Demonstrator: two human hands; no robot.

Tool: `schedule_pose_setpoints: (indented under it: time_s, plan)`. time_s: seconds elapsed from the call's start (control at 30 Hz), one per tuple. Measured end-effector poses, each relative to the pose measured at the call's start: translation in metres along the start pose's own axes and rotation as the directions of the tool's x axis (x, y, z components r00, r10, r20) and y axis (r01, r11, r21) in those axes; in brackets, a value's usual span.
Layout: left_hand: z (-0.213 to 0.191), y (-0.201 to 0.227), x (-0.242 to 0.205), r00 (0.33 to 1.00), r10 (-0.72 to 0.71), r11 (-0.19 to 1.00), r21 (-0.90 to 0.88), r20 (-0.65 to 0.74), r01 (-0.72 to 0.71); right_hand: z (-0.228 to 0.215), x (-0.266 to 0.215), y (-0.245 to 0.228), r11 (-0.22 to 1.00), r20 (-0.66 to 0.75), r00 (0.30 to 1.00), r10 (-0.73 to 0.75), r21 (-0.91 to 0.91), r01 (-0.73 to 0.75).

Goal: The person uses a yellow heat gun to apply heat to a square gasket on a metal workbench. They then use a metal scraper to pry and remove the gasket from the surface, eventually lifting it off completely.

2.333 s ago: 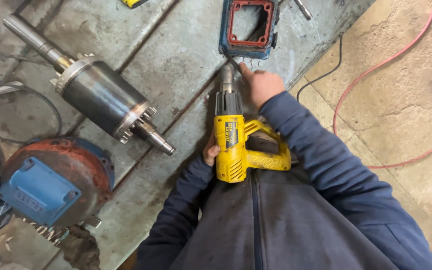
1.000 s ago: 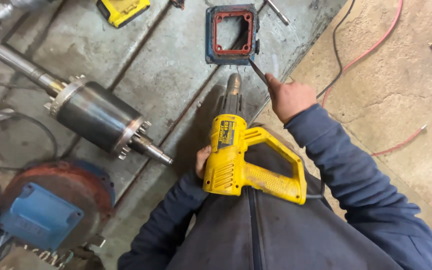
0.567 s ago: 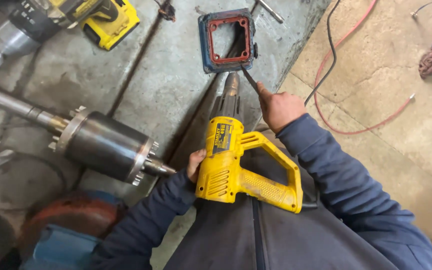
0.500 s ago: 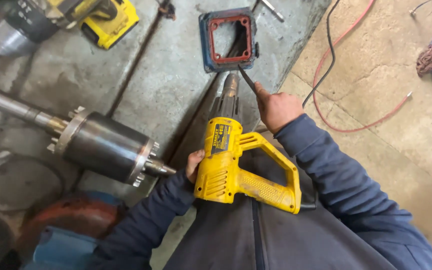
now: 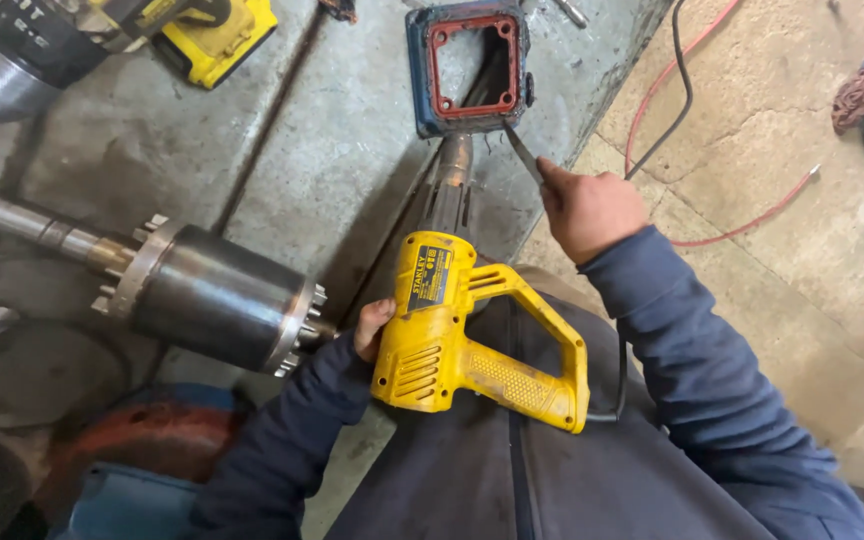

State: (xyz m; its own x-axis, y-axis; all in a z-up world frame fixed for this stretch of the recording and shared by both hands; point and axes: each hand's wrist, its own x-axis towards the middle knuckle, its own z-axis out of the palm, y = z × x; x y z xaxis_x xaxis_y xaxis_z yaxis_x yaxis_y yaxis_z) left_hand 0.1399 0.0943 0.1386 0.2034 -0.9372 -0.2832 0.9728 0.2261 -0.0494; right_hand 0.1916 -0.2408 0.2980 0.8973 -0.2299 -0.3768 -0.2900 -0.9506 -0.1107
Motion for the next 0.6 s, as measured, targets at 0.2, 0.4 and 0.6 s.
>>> schedule_pose_setpoints:
  time_s: [0.2, 0.4, 0.6]
  plan:
    - [0.004, 0.006, -0.003, 1.0, -0.013, 0.999, 0.04, -0.019, 0.014, 0.005, 0.014, -0.019, 0.998, -0.002, 0.999, -0.039, 0.048, 0.039]
    - [-0.003, -0.006, -0.004, 1.0, 0.023, 1.0, 0.011, -0.01, -0.023, -0.004, 0.007, -0.005, 0.999, 0.011, 1.0, -0.016, 0.042, 0.015]
    - [-0.003, 0.0, -0.002, 0.999, 0.007, 0.998, 0.068, -0.032, -0.005, 0.01, 0.021, -0.026, 0.993, -0.027, 0.997, -0.071, 0.096, 0.074]
